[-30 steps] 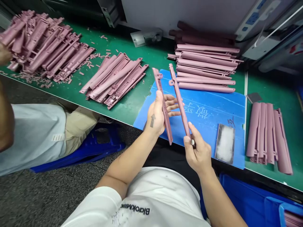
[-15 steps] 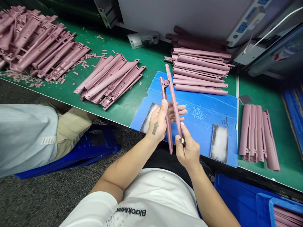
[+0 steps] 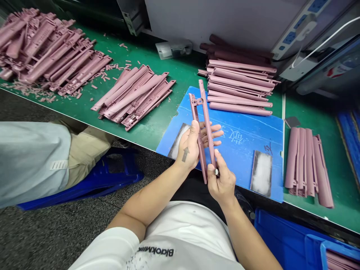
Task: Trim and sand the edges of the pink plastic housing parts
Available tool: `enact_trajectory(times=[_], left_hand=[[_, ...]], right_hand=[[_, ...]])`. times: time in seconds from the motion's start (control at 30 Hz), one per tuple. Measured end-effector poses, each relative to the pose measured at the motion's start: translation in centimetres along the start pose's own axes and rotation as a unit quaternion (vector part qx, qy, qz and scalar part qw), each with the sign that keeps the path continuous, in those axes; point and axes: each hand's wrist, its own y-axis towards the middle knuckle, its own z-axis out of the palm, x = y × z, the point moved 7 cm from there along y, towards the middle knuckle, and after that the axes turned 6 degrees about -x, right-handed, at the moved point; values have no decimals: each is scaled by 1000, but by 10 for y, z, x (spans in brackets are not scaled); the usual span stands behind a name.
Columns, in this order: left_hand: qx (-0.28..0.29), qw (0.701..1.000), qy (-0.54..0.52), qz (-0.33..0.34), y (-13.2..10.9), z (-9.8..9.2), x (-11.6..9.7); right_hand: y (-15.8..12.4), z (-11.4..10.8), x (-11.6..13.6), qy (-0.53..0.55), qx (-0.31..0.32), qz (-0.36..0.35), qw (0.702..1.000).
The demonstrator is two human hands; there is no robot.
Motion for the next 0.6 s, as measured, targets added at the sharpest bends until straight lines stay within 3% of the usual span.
enact_trajectory(times=[0.27, 0.47, 0.6], left_hand=[[7, 1000, -10, 3, 2, -2, 1], [12, 1000, -20, 8, 1, -3, 5], [56, 998, -32, -8, 1, 2, -1]], right_hand=[[3, 0, -1, -70, 3, -20, 997], [5, 7, 0, -88, 55, -45, 994], [7, 1, -10, -52, 91, 8, 994]])
